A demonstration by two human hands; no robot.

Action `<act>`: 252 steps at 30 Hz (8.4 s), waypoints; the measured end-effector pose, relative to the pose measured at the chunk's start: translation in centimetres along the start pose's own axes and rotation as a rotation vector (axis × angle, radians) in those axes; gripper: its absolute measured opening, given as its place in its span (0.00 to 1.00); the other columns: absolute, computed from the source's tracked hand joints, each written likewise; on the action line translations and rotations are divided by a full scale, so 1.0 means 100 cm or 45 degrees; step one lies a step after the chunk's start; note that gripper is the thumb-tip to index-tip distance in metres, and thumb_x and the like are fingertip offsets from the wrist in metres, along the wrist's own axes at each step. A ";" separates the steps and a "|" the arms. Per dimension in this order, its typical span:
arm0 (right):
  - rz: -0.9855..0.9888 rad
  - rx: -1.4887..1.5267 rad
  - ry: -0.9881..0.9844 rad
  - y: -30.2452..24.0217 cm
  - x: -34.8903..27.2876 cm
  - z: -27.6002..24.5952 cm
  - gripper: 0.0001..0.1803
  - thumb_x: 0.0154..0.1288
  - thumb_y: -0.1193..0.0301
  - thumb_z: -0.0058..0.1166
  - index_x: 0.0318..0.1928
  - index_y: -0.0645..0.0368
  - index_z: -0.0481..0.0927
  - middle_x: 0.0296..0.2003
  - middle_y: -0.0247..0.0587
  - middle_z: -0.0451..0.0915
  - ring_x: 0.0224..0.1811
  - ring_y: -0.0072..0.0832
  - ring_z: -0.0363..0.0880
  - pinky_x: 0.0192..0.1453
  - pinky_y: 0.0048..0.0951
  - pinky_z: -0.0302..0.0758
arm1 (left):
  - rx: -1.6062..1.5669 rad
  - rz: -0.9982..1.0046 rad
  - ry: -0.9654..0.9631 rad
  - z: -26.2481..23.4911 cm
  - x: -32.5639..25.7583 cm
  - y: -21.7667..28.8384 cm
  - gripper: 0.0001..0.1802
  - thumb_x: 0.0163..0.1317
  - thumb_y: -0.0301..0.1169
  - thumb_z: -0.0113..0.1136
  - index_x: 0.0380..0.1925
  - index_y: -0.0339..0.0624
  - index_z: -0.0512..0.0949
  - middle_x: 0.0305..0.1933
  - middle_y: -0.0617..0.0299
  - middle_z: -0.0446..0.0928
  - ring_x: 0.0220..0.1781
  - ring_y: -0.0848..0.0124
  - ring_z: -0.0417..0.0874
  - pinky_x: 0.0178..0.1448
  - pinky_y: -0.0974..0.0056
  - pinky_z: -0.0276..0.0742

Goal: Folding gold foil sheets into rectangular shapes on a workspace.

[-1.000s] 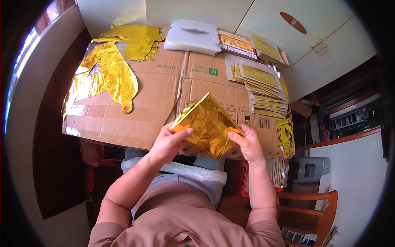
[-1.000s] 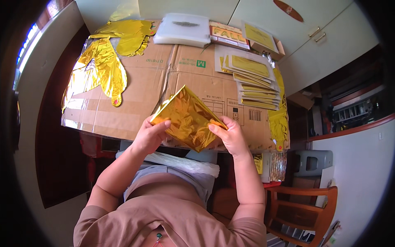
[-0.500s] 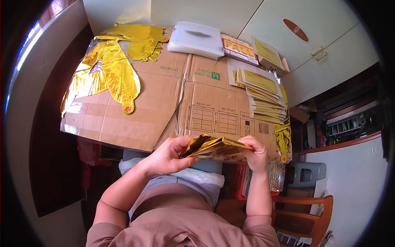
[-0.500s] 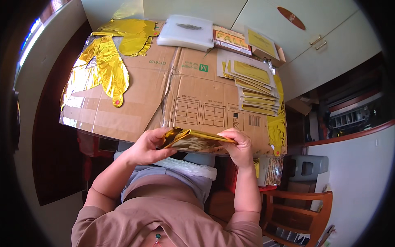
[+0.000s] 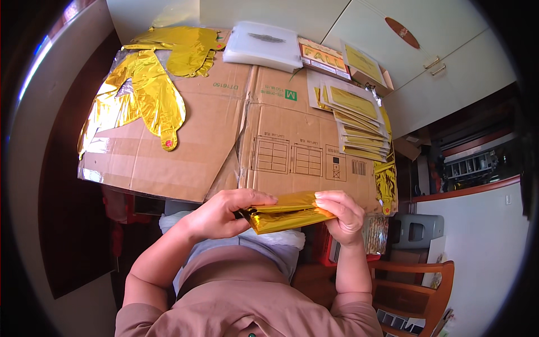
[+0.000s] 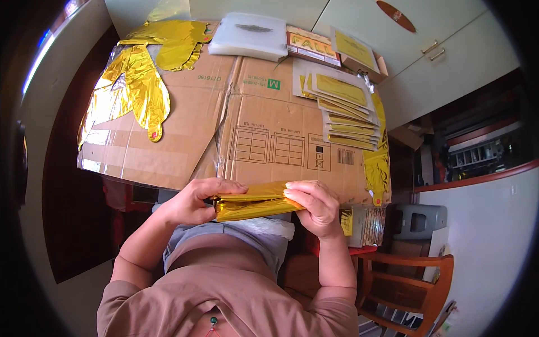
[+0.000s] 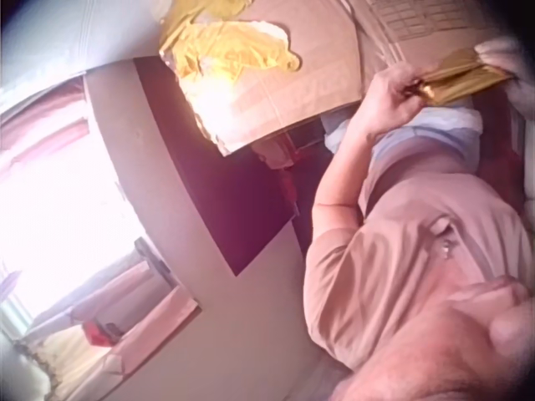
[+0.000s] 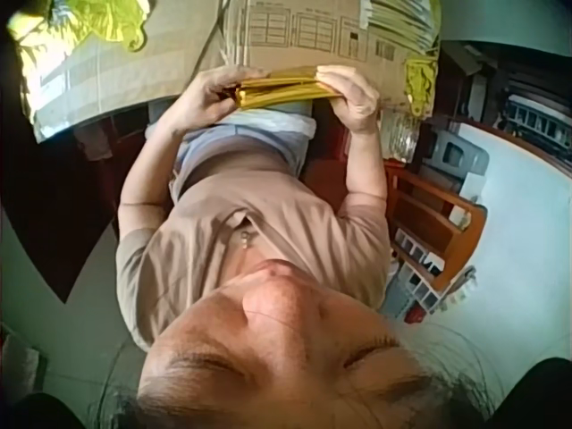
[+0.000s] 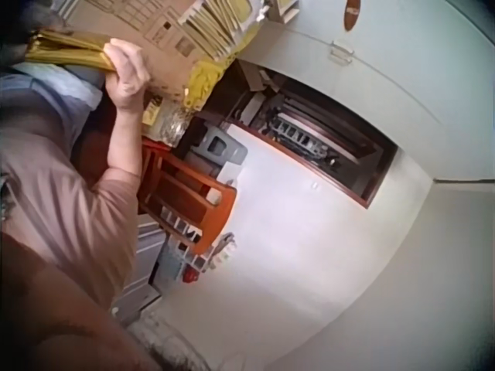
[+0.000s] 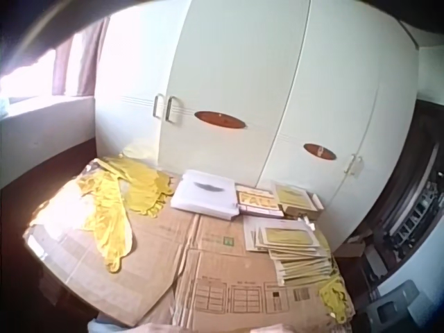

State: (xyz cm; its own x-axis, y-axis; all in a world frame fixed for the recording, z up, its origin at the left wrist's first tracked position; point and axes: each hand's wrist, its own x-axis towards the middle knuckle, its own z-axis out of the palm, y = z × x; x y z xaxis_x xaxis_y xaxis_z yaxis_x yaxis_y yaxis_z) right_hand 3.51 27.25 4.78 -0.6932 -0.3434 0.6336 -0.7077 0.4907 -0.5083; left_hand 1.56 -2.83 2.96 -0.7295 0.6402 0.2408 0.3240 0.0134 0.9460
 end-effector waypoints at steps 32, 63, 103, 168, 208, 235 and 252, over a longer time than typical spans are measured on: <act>-0.078 -0.050 -0.141 0.022 0.025 0.011 0.19 0.47 0.87 0.63 0.41 0.58 0.82 0.39 0.42 0.88 0.40 0.39 0.87 0.48 0.37 0.83 | -1.541 -0.495 0.102 0.009 0.001 -0.038 0.46 0.55 0.33 0.66 0.75 0.45 0.60 0.69 0.58 0.73 0.67 0.67 0.75 0.68 0.59 0.71; 1.157 1.535 -0.174 0.067 0.039 0.042 0.14 0.70 0.71 0.65 0.54 0.60 0.84 0.50 0.33 0.85 0.51 0.19 0.81 0.61 0.25 0.74 | -1.031 -0.525 0.050 -0.016 0.031 -0.034 0.24 0.63 0.16 0.59 0.61 0.33 0.73 0.57 0.59 0.81 0.59 0.73 0.80 0.65 0.64 0.76; 1.159 1.381 0.020 0.050 0.006 0.043 0.13 0.74 0.69 0.61 0.53 0.62 0.83 0.48 0.33 0.86 0.47 0.16 0.80 0.57 0.22 0.75 | -1.573 -0.645 0.244 -0.014 0.022 -0.032 0.23 0.75 0.30 0.51 0.67 0.36 0.69 0.65 0.52 0.77 0.65 0.62 0.80 0.69 0.50 0.76; 1.114 0.557 0.165 0.049 -0.019 0.054 0.27 0.70 0.83 0.54 0.68 0.65 0.68 0.33 0.33 0.78 0.30 0.15 0.77 0.35 0.21 0.75 | 1.016 0.094 0.498 -0.002 0.034 -0.047 0.25 0.61 0.26 0.64 0.60 0.41 0.77 0.68 0.45 0.71 0.74 0.42 0.66 0.75 0.44 0.65; 1.366 1.771 0.371 -0.010 -0.039 0.066 0.39 0.68 0.63 0.66 0.71 0.66 0.62 0.63 0.45 0.75 0.65 0.35 0.75 0.70 0.39 0.72 | -1.219 -0.849 0.251 0.016 -0.022 -0.030 0.15 0.72 0.25 0.54 0.56 0.36 0.78 0.51 0.56 0.85 0.50 0.64 0.88 0.56 0.55 0.85; 1.240 1.083 0.153 0.041 0.013 0.069 0.10 0.68 0.75 0.64 0.47 0.60 0.79 0.38 0.34 0.85 0.32 0.16 0.82 0.37 0.21 0.81 | -0.935 -0.648 0.204 -0.032 0.014 -0.036 0.45 0.62 0.14 0.54 0.79 0.43 0.51 0.63 0.53 0.78 0.53 0.68 0.84 0.55 0.62 0.84; 1.280 1.142 0.111 0.051 0.015 0.051 0.14 0.67 0.68 0.67 0.49 0.59 0.80 0.38 0.29 0.84 0.35 0.15 0.79 0.38 0.21 0.78 | -0.892 -0.532 0.141 -0.029 0.023 -0.052 0.34 0.65 0.10 0.54 0.71 0.42 0.69 0.57 0.58 0.81 0.49 0.72 0.85 0.53 0.67 0.83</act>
State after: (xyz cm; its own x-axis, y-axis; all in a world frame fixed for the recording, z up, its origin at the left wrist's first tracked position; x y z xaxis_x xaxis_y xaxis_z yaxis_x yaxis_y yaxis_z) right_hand -1.81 25.17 0.13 -0.9727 -0.0797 -0.2181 0.2301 -0.2018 -0.9520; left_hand -3.56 -3.64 -0.74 -0.7736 0.6089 -0.1755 -0.4117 -0.2725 0.8696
